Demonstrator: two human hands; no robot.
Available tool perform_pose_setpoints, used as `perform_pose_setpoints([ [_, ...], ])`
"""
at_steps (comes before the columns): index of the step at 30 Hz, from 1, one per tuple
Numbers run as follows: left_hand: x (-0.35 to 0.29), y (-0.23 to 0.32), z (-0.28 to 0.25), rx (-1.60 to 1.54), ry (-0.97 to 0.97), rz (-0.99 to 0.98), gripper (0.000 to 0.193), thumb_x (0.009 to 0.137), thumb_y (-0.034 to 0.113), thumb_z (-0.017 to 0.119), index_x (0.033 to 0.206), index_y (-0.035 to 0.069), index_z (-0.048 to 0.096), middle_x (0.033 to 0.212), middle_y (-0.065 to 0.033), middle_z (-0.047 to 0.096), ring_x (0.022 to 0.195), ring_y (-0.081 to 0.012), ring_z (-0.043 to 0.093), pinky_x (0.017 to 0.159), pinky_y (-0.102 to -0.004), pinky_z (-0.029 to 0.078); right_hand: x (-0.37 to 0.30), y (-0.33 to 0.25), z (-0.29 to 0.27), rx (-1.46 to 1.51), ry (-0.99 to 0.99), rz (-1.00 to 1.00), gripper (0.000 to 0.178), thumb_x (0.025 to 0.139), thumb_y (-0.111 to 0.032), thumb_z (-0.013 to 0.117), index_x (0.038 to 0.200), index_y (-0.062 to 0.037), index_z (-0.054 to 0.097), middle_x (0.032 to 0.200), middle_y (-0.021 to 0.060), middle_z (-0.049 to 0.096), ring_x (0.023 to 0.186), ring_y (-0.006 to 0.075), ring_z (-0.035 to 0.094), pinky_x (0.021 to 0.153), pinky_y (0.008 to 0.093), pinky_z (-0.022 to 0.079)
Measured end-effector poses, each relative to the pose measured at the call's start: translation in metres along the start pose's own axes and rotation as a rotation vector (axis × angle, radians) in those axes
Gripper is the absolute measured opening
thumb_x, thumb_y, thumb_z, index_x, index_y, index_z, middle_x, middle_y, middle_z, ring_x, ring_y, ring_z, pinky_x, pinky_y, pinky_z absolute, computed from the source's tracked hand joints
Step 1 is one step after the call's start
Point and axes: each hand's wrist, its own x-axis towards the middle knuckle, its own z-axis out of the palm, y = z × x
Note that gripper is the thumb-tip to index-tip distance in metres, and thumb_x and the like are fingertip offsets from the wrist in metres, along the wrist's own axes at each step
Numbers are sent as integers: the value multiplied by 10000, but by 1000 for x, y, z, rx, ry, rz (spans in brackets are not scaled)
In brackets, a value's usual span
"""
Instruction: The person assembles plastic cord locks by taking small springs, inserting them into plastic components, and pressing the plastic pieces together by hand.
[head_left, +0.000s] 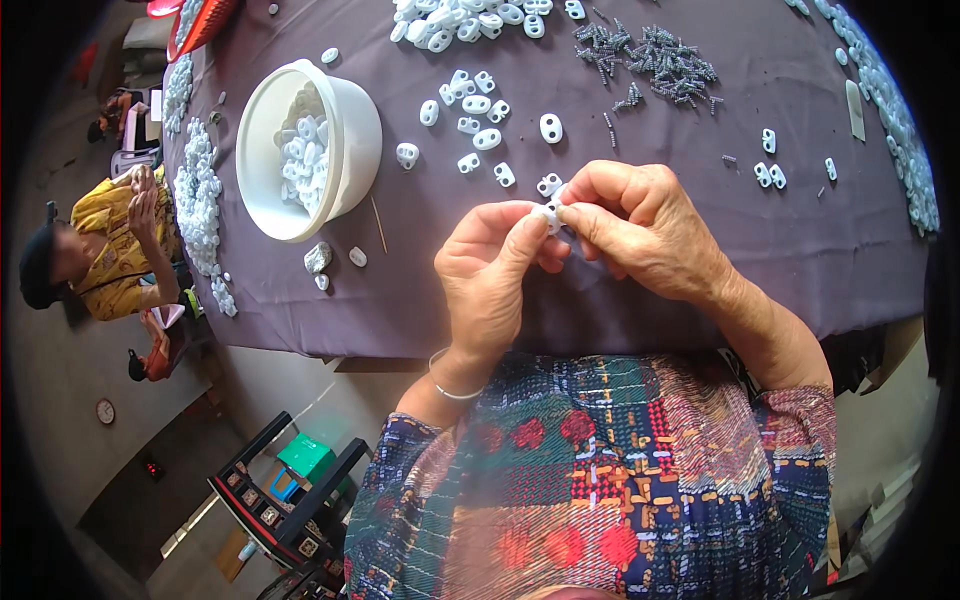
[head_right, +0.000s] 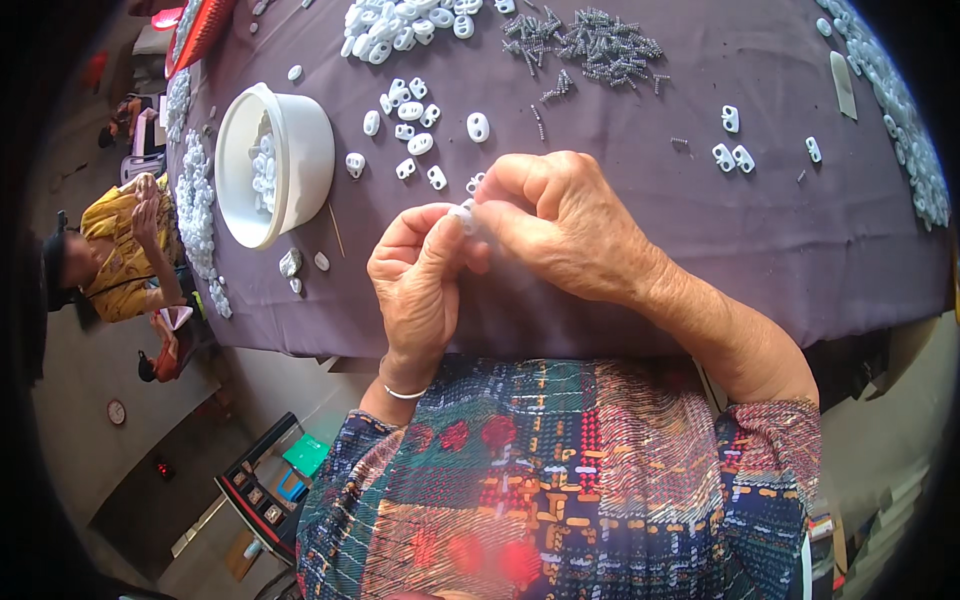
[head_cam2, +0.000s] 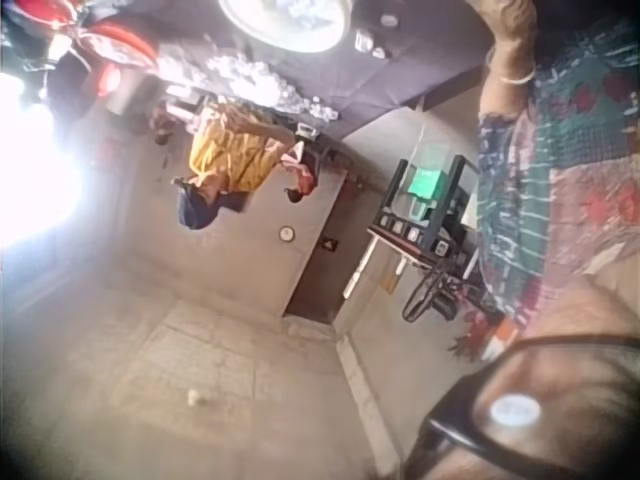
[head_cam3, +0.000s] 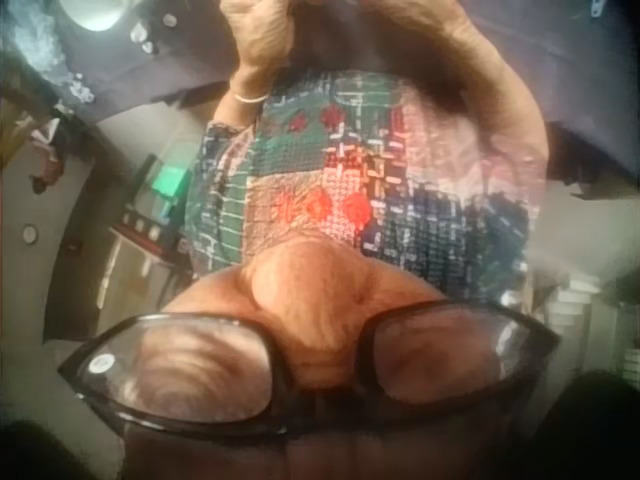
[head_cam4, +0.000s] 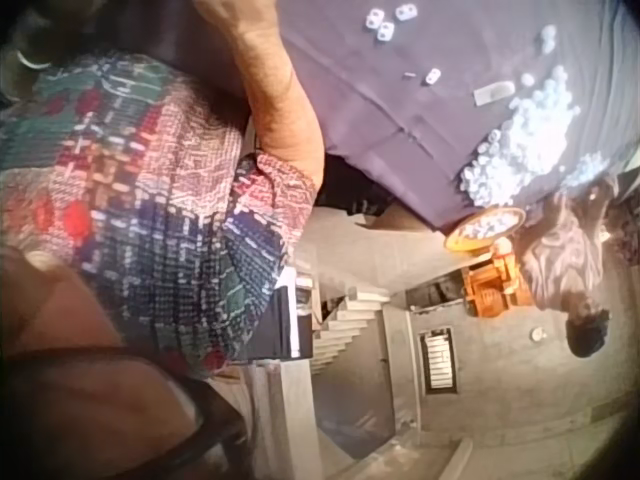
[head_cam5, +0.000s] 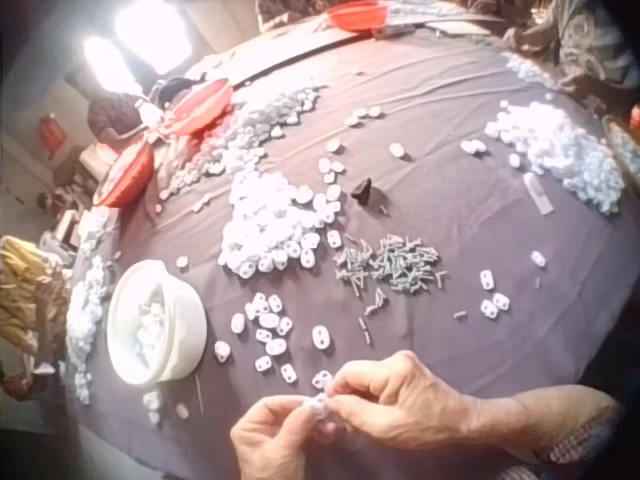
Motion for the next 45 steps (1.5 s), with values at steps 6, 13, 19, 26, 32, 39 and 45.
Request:
perform_pose_setpoints([
  [6, -2, -4, 3, 37, 36, 55, 142, 859, 71, 611, 952, -30, 576, 806, -83, 641, 633, -130, 614, 582, -231, 509, 0, -1, 0, 1, -3, 5, 115, 880, -124, 553, 871, -20, 600, 595, -11, 542, 449, 23, 443, 394, 174, 339],
  [13, -1, -2, 7, 46, 49, 66, 127, 847, 49, 622, 941, -29, 588, 811, -107, 640, 652, -142, 610, 605, -238, 507, 1, 1, 0, 12, 8, 23, 120, 882, -124, 552, 874, -16, 604, 593, -9, 543, 446, 25, 448, 395, 170, 354],
  [19, 0, -2, 8, 54, 50, 65, 127, 847, 46, 622, 941, -30, 584, 822, -109, 641, 660, -144, 614, 616, -242, 515, 2, 1, 1, 16, -3, 57, 126, 892, -118, 540, 884, -11, 605, 603, -8, 551, 455, 26, 463, 400, 174, 370],
  [26, 3, 2, 2, -65, 2, 5, 114, 854, 66, 615, 923, -13, 571, 836, -109, 642, 702, -156, 635, 633, -248, 521, 1, 5, 6, -95, 41, -144, 110, 863, -86, 568, 920, 5, 593, 607, -3, 559, 470, 29, 469, 414, 185, 374],
  [32, 1, 7, -7, -259, -86, -112, 84, 862, 35, 581, 926, -11, 552, 870, -126, 636, 787, -183, 647, 665, -262, 537, 0, 5, 10, -545, 178, -628, 381, 674, -73, 686, 1015, 36, 558, 715, 110, 578, 579, 197, 581, 498, 297, 470],
  [39, -3, 3, -1, -336, -102, -139, 78, 864, 24, 569, 923, -18, 543, 894, -140, 628, 817, -207, 644, 727, -297, 550, -4, 6, 10, -824, 167, -639, 316, 671, -115, 645, 933, 40, 562, 694, 124, 572, 593, 275, 578, 535, 354, 481],
  [45, -4, 4, -3, -290, -116, -163, 77, 862, 26, 572, 919, -19, 546, 900, -132, 628, 825, -188, 639, 733, -284, 541, -5, 6, 8, -805, 126, -619, 197, 680, -107, 623, 804, 16, 533, 618, 100, 512, 546, 270, 542, 491, 361, 449],
])
